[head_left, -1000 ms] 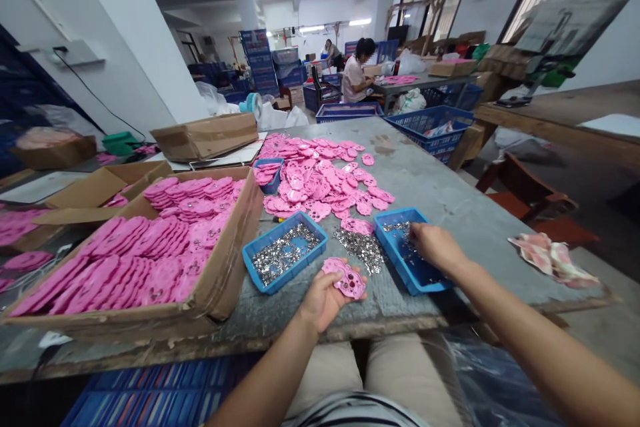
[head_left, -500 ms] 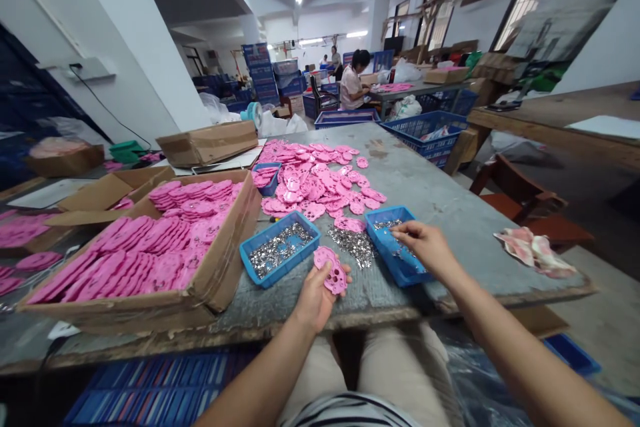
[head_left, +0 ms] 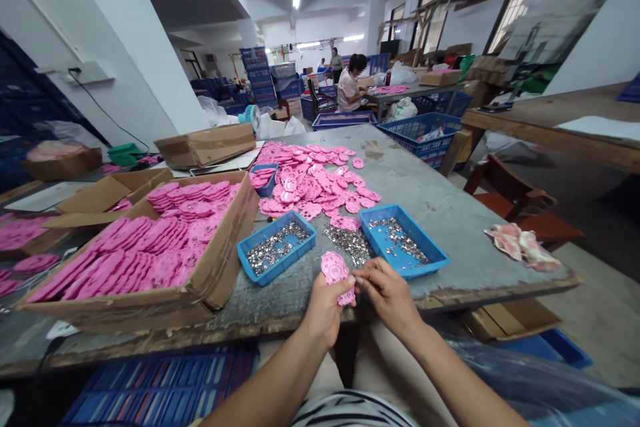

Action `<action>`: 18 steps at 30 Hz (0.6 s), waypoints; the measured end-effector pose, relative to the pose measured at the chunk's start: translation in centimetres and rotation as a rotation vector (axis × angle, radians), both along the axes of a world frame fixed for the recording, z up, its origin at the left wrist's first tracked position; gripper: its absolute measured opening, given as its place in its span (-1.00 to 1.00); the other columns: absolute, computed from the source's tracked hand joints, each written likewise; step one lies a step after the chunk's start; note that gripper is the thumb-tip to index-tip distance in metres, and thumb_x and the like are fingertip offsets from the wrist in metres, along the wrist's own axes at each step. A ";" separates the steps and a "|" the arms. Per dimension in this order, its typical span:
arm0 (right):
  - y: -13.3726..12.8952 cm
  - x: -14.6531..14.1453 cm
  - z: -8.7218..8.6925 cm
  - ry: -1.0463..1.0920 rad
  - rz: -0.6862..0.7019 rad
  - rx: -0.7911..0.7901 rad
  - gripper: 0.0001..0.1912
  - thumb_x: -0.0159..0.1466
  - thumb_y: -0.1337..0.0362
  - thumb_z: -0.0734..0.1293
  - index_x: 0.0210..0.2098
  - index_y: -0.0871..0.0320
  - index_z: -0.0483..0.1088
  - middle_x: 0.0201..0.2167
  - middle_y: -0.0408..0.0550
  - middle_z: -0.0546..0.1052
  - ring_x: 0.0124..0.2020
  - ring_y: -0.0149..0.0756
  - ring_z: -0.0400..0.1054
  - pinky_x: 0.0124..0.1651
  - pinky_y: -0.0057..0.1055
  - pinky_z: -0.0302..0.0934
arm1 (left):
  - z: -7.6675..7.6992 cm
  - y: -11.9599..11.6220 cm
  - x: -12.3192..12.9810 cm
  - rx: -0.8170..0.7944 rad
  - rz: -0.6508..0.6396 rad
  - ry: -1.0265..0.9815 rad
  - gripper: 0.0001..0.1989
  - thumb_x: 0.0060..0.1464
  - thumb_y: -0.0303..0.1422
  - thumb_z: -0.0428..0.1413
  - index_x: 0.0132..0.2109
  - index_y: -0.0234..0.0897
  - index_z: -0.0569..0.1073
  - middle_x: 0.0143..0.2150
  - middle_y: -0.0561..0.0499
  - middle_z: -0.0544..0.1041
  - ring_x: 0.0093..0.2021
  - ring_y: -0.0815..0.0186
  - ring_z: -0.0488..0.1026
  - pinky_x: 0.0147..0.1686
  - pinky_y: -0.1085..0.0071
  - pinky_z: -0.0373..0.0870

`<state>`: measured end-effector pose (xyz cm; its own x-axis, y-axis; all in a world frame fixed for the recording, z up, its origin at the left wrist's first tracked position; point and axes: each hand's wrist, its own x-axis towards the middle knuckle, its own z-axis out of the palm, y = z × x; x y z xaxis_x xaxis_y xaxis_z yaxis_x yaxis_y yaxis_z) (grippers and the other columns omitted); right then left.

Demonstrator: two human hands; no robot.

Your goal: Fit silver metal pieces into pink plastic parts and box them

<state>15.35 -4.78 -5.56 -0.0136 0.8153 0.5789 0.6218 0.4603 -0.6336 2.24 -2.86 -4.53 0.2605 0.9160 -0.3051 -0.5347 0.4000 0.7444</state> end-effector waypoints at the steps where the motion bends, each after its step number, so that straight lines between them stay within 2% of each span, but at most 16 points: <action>1: -0.1 0.0 0.0 -0.051 0.000 0.013 -0.76 0.30 0.37 0.20 -0.31 0.10 0.51 -0.38 -0.03 0.45 -0.35 -0.31 0.42 -0.34 -0.42 0.33 | 0.0 -0.1 0.0 -0.007 -0.003 -0.001 -0.53 -0.43 -0.38 0.38 -0.32 -0.33 0.36 -0.51 0.10 0.47 -0.55 0.43 0.40 -0.65 0.55 0.23; 7: -0.4 0.1 0.7 -0.430 -0.040 0.079 -0.75 0.32 0.40 0.15 -0.35 0.14 0.44 -0.42 -0.05 0.43 -0.44 -0.38 0.34 -0.41 -0.50 0.19 | 0.1 -0.5 -0.4 -0.017 0.009 0.028 -0.53 -0.44 -0.36 0.37 -0.32 -0.33 0.36 -0.49 0.09 0.48 -0.54 0.42 0.40 -0.66 0.55 0.22; 12: -0.6 -0.1 1.8 -0.674 -0.042 0.110 -0.73 0.29 0.45 0.18 -0.46 0.14 0.44 -0.48 -0.07 0.42 -0.50 -0.38 0.25 -0.48 -0.45 0.01 | -0.3 -0.4 -1.1 -0.020 0.008 0.063 -0.55 -0.43 -0.37 0.36 -0.33 -0.33 0.36 -0.50 0.09 0.46 -0.53 0.42 0.40 -0.66 0.55 0.22; 15: -0.5 -0.1 2.2 -0.570 0.037 -0.067 -0.75 0.28 0.43 0.21 -0.48 0.15 0.43 -0.47 -0.07 0.41 -0.50 -0.38 0.27 -0.48 -0.47 0.03 | -0.3 -0.4 -1.3 -0.031 -0.049 0.061 -0.55 -0.43 -0.38 0.35 -0.32 -0.34 0.36 -0.51 0.08 0.46 -0.55 0.41 0.40 -0.67 0.55 0.20; 18: -0.2 0.1 2.2 -0.261 0.124 -0.280 -0.81 0.27 0.38 0.25 -0.45 0.15 0.43 -0.45 -0.09 0.41 -0.43 -0.37 0.34 -0.39 -0.48 0.16 | -0.2 -0.6 -1.4 -0.037 -0.090 0.045 -0.54 -0.44 -0.39 0.35 -0.32 -0.34 0.36 -0.51 0.08 0.47 -0.57 0.41 0.41 -0.68 0.55 0.20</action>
<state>15.42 -5.01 -3.34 -0.2386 0.9239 0.2991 0.7291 0.3739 -0.5733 0.86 -3.48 -4.74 0.3264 0.8776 -0.3511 -0.4617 0.4721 0.7510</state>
